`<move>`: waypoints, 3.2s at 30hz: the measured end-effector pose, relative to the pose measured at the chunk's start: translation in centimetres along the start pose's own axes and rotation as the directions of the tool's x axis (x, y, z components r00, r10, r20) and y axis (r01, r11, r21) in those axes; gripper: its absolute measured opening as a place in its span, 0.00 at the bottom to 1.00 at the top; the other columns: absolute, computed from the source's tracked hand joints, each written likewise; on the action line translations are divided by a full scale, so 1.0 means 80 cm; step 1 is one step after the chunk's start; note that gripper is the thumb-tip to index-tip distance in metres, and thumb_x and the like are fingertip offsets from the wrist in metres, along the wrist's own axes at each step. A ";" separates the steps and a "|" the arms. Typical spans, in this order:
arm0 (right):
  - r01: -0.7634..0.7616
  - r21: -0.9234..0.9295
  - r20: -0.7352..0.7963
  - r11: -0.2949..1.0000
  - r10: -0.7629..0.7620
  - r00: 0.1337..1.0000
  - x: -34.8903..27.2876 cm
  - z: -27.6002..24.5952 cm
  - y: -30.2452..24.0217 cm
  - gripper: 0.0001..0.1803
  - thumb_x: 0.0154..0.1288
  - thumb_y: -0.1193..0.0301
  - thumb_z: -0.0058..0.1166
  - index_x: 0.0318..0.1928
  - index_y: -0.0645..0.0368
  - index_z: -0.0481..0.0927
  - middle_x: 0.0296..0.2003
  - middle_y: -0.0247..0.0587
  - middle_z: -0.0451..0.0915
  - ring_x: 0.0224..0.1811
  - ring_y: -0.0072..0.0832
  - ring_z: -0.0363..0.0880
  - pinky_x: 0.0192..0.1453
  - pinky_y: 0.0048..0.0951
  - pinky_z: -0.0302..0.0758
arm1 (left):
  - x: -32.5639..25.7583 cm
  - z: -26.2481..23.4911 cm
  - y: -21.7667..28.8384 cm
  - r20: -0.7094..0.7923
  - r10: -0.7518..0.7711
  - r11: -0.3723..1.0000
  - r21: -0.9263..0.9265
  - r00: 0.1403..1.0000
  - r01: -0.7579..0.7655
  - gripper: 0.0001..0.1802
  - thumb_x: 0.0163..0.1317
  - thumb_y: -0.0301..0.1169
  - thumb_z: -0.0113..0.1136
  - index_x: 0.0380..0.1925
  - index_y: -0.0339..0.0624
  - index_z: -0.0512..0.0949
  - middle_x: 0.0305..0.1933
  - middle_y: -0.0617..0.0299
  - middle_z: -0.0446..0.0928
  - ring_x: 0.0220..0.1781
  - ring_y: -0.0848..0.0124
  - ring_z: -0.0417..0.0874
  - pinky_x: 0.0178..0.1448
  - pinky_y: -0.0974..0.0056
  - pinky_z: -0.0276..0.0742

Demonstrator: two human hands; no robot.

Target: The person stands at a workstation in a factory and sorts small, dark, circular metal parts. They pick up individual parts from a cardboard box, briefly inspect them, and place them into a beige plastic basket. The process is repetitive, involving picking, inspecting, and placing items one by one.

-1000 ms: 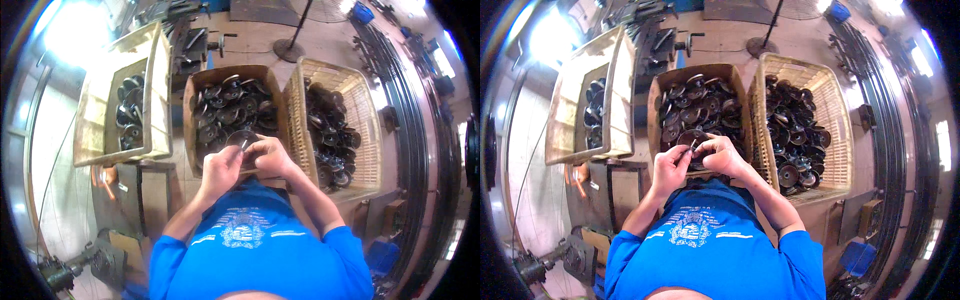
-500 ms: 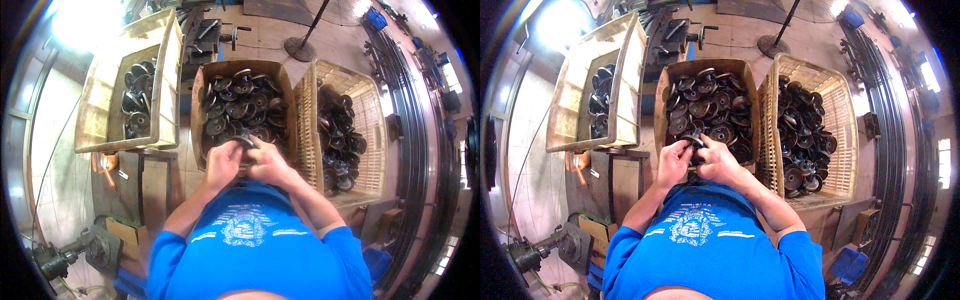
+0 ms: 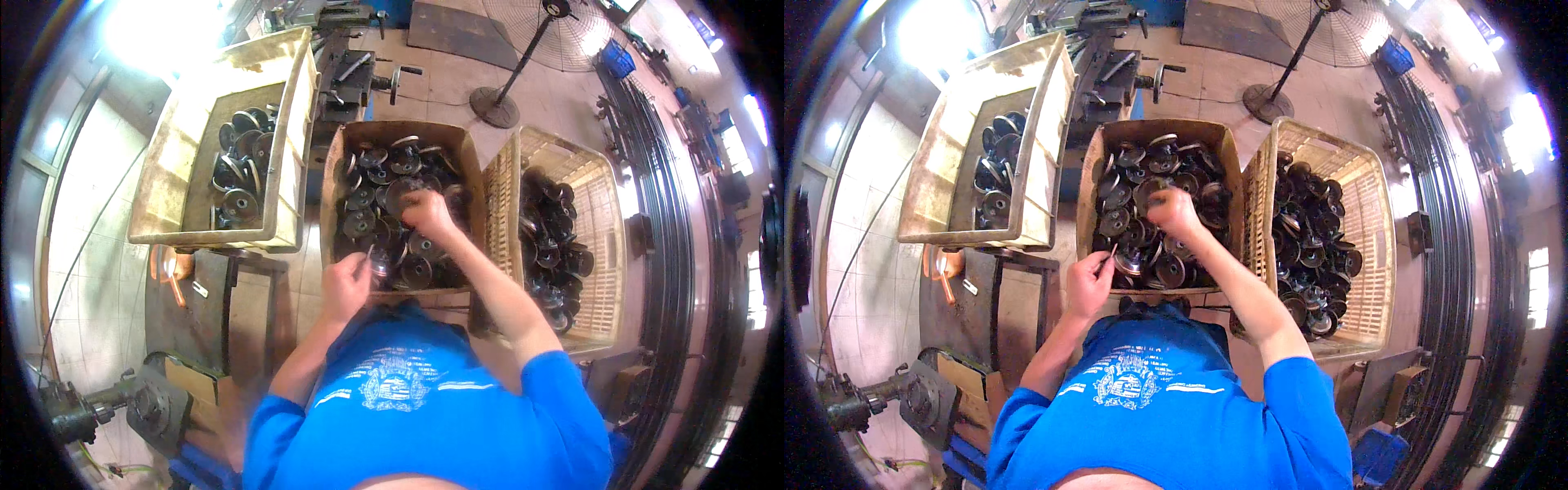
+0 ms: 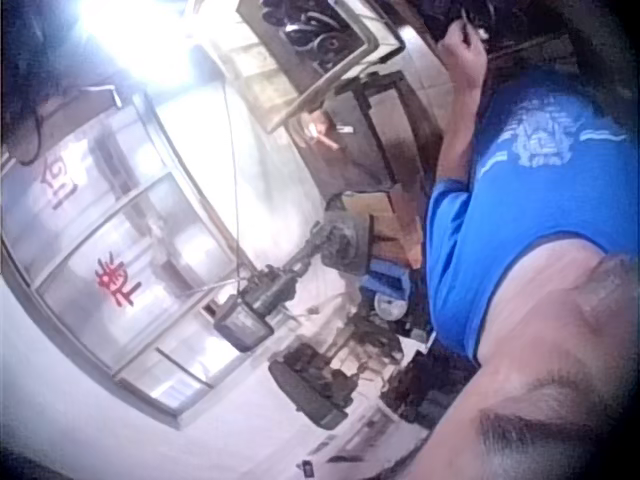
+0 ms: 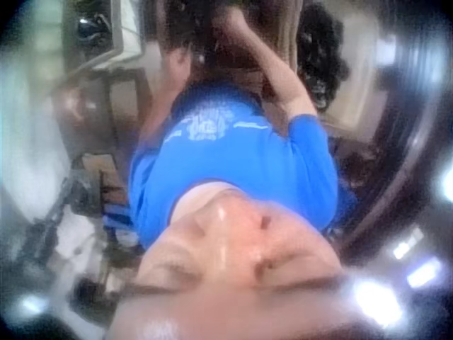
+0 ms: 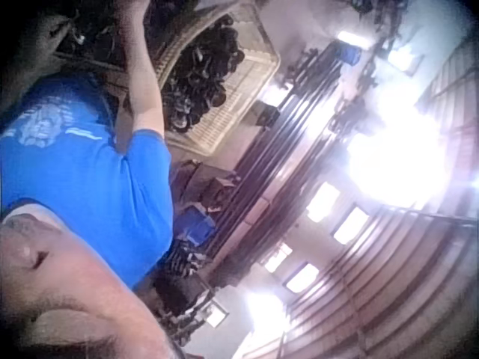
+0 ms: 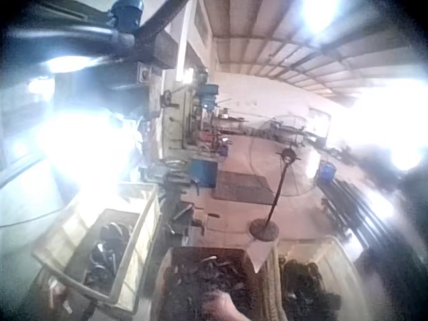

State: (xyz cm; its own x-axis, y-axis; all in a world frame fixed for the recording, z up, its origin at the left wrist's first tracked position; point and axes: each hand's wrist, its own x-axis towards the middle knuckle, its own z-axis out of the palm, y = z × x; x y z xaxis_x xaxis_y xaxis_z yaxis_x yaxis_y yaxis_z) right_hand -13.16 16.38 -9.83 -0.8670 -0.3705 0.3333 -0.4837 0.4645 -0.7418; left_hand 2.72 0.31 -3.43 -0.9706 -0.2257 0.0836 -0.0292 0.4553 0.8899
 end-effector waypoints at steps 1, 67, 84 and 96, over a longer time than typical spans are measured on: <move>-0.083 0.055 0.036 0.995 0.081 0.996 0.020 0.013 0.036 0.06 0.31 0.72 0.56 0.18 0.57 0.77 0.23 0.47 0.78 0.27 0.40 0.78 0.33 0.34 0.76 | -0.003 -0.009 -0.007 -0.014 -0.034 0.999 -0.041 0.999 0.033 0.08 0.56 0.26 0.55 0.32 0.33 0.78 0.21 0.49 0.78 0.22 0.63 0.81 0.27 0.64 0.71; -0.956 0.212 0.006 0.205 0.978 0.211 -0.195 -0.217 0.207 0.09 0.51 0.67 0.52 0.28 0.61 0.79 0.27 0.38 0.77 0.28 0.29 0.74 0.26 0.33 0.71 | -0.015 0.032 -0.048 0.316 -0.346 0.840 -0.316 0.883 0.442 0.08 0.60 0.27 0.54 0.33 0.32 0.76 0.15 0.67 0.69 0.12 0.80 0.67 0.14 0.74 0.63; -0.147 0.887 -0.110 0.437 0.509 0.854 -0.170 -0.280 -0.061 0.30 0.36 0.60 0.52 0.38 0.74 0.76 0.35 0.52 0.79 0.35 0.35 0.80 0.35 0.30 0.78 | 0.043 0.081 0.065 0.478 0.083 0.844 -0.500 0.875 0.193 0.10 0.61 0.27 0.54 0.38 0.30 0.75 0.23 0.60 0.78 0.21 0.77 0.77 0.25 0.74 0.72; -0.453 0.889 0.444 0.075 0.105 0.890 -0.068 -0.153 -0.126 0.25 0.38 0.64 0.49 0.35 0.73 0.78 0.29 0.46 0.80 0.27 0.29 0.78 0.31 0.23 0.75 | 0.032 -0.039 0.038 0.216 -0.041 0.692 -0.698 0.976 0.183 0.08 0.62 0.26 0.53 0.37 0.32 0.76 0.27 0.55 0.78 0.24 0.74 0.78 0.26 0.73 0.75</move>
State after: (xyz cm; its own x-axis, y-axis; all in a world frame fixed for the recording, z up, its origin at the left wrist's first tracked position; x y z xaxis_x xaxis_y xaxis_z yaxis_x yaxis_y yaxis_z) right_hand -5.07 23.56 2.98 -0.7687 -0.6383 -0.0397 0.4627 -0.5122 -0.7235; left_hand 0.85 -1.55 0.87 -0.9973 -0.0531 -0.0513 -0.0312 -0.3274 0.9444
